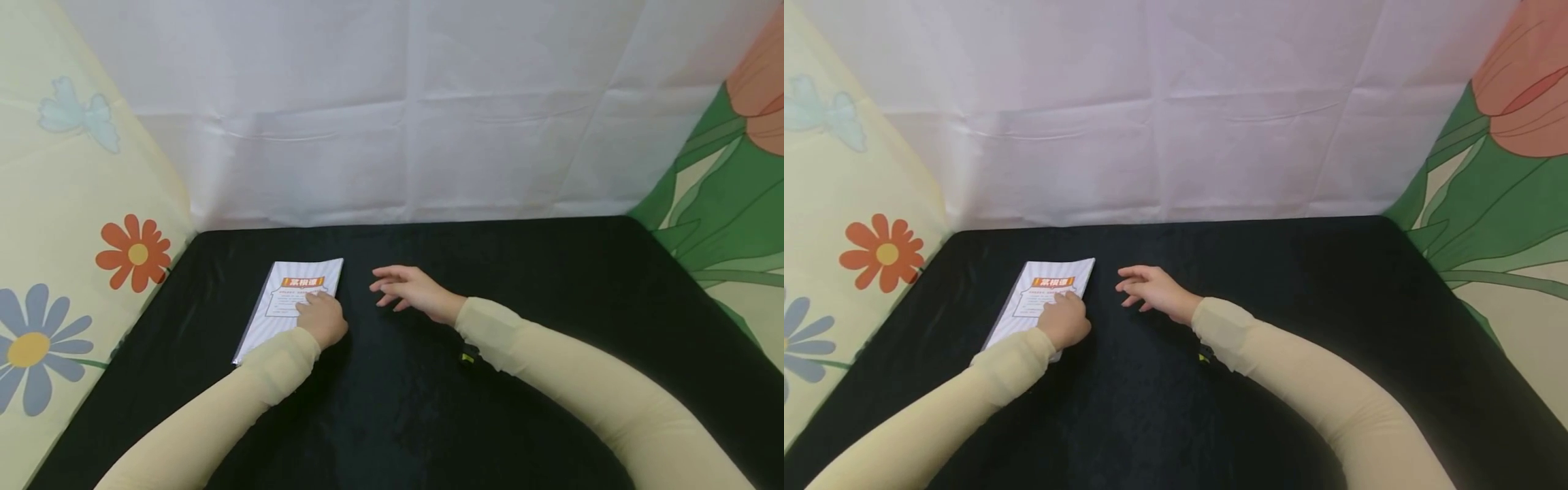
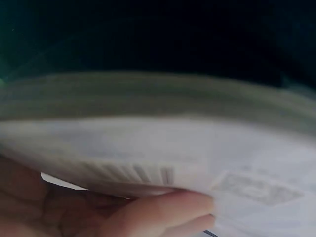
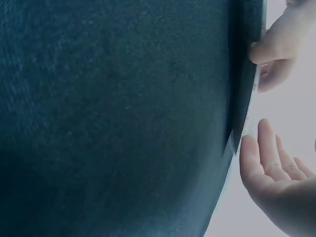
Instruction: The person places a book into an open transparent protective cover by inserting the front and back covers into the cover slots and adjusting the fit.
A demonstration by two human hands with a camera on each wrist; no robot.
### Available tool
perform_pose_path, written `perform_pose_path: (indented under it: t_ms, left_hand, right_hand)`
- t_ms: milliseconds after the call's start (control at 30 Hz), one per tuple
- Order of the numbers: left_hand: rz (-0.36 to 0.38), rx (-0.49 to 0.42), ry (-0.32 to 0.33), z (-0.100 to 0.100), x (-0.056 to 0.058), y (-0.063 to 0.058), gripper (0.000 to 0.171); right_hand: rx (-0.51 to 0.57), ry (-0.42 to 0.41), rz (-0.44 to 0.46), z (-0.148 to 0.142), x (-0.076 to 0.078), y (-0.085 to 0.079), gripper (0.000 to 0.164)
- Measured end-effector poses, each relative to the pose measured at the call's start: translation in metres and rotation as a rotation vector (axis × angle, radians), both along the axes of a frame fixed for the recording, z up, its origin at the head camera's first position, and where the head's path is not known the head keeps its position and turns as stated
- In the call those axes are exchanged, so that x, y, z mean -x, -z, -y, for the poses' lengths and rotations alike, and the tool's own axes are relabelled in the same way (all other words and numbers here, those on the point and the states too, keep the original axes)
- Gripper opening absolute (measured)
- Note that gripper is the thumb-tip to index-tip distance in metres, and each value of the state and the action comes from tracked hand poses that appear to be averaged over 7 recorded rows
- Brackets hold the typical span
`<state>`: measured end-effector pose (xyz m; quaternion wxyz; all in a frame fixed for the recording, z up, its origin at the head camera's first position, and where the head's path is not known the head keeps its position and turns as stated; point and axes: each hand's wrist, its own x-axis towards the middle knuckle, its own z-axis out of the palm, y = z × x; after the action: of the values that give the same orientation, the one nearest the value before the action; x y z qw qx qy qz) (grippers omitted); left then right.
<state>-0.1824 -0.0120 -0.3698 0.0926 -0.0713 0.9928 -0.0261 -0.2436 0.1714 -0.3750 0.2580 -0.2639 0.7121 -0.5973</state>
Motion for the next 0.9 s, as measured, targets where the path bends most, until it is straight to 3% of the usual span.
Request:
perform_pose_path:
  t_ms: [233,433,567,700,900]
  left_hand:
    - [-0.115,-0.084,0.031,0.004,-0.013,-0.012,0.042]
    - [-0.200,-0.168,0.137,0.008,-0.020,-0.027,0.014]
    - [-0.231,-0.246,0.175,0.008,-0.022,-0.038,0.007]
    - [-0.249,-0.299,0.180,0.005,-0.025,-0.048,0.008]
    - [-0.232,-0.361,0.136,0.001,-0.024,-0.058,0.027]
  right_hand:
    - [-0.009,0.001,0.007,-0.001,0.000,0.000,0.045]
    - [-0.007,0.008,0.004,-0.001,-0.002,-0.001,0.045]
    - [-0.003,0.011,0.001,0.000,-0.003,-0.001,0.045]
    - [-0.002,0.014,0.004,0.000,-0.003,-0.001,0.044]
    - [-0.002,0.018,0.010,0.000,-0.001,0.000,0.044]
